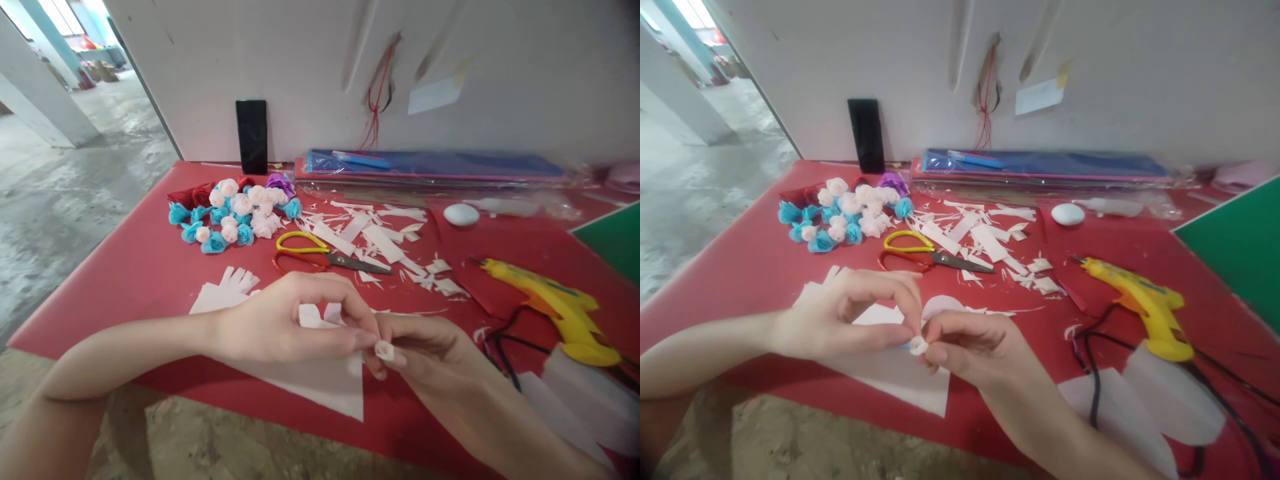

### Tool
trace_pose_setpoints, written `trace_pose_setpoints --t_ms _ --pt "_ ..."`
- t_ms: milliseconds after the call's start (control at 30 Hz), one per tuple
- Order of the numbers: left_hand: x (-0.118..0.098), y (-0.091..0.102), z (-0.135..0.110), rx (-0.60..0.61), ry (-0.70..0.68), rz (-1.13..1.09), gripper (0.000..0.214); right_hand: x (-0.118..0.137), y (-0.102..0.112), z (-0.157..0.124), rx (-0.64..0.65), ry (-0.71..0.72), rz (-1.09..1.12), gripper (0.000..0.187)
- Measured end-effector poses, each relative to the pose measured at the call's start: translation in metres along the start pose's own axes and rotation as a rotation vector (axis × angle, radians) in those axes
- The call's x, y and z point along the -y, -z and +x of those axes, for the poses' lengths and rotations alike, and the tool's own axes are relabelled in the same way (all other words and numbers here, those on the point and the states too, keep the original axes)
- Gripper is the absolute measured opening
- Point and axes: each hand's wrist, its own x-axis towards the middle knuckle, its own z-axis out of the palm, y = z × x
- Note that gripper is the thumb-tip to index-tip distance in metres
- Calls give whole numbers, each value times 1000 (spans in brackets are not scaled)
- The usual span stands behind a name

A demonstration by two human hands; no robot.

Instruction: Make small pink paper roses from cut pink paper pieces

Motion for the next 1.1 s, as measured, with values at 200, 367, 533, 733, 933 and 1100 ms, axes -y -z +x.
trace_pose_setpoints --t_ms 200,367,533,733,933,1100 --pt "1 1 0 17 -10 -11 3 1 0 1 4 -1 -7 13" --pt "5 0 1 -150 -265 274 3 -1 -1 1 -40 6 18 11" --pt "9 -2 0 -388 -641 798 5 0 -4 -1 -99 69 85 7" --pt "15 -6 -1 -482 -715 1041 6 2 -9 -2 -164 53 86 7" --pt "18 -7 -2 -533 -747 1073 4 1 -9 -3 -194 73 83 9" --pt "18 -2 -3 -470 -758 1149 4 0 -11 -1 -214 79 118 8"
